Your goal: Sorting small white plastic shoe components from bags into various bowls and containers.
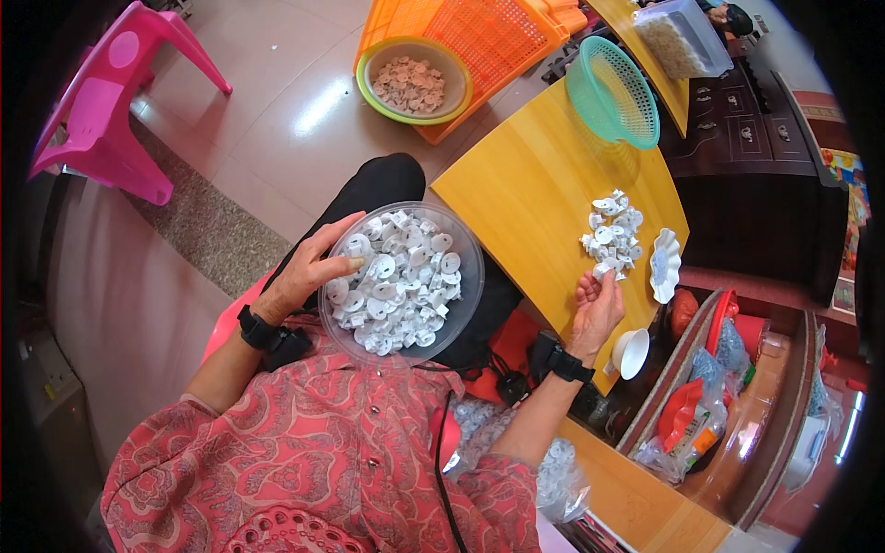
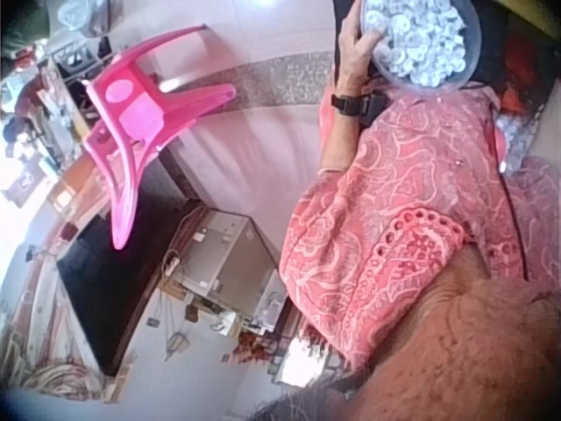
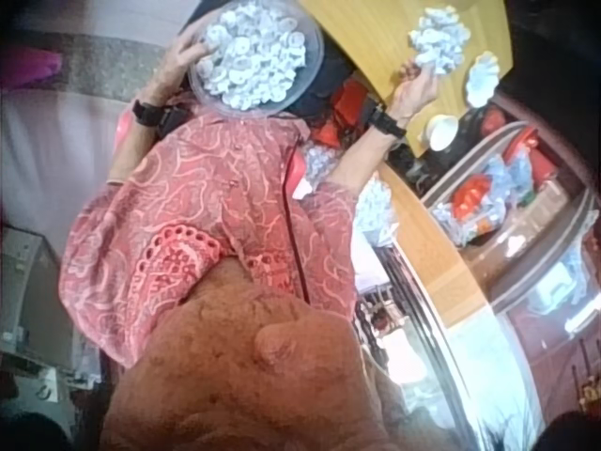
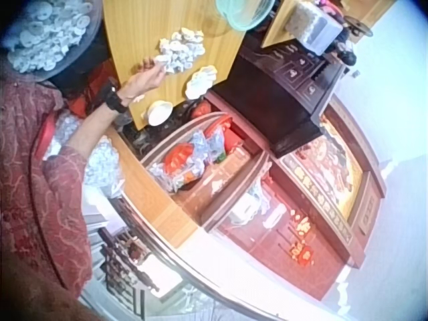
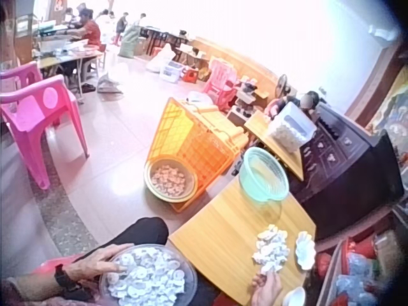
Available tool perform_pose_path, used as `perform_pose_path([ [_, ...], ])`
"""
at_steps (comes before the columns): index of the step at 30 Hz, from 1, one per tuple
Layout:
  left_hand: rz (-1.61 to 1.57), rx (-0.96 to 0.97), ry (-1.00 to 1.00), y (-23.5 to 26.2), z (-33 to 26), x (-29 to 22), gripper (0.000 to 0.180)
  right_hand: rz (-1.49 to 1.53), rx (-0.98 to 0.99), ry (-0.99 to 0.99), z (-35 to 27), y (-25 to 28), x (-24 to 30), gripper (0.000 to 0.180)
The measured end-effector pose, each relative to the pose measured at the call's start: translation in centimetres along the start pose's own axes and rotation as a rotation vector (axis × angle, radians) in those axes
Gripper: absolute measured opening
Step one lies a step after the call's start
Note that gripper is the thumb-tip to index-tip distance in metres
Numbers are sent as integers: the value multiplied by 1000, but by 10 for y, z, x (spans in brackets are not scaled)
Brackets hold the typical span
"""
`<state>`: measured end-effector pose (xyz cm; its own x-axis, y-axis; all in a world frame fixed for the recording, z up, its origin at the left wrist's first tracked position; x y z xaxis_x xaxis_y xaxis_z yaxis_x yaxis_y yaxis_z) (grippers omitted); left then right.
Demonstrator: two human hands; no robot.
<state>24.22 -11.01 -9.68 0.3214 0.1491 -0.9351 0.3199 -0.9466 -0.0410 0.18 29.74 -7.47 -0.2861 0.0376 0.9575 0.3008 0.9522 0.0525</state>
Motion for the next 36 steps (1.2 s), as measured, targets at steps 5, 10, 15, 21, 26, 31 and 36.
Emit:
perform_pose_path([
  [5, -2, 7, -11, -2, 0, -2, 72, 3, 5, 57, 29, 0, 18, 29],
  [10, -17, -5, 1, 1, -5, -1, 72, -18, -22, 155, 32, -13, 33, 35],
  [15, 49, 35, 54, -3, -2, -6, 73, -161, 37, 239, -44, -41, 35, 28],
  [21, 50, 35, 45, -3, 1, -3, 73, -554, 686, 372, -173, -122, -22, 20],
  [26, 21, -14, 9, 0, 0, 1, 75, -605, 844, 492, -234, -159, -31, 31],
  [31, 52, -7, 19, 1, -2, -1, 74, -729, 798, 776, -248, -162, -45, 27],
  [36, 89, -38, -39, 5, -2, 2, 74, -480, 765, 339, -235, -149, -58, 12],
])
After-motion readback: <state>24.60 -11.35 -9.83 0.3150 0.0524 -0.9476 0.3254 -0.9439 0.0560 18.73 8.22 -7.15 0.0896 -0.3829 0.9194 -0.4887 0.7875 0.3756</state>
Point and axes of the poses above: each hand's wrist, its own z-axis towards the middle knuckle, its own y-axis out of the back of the hand, x = y × z, the point moved 8 cm from there along z, towards the middle knuckle, and after that the axes turned 5 degrees about -x, right-handed, at the moved point
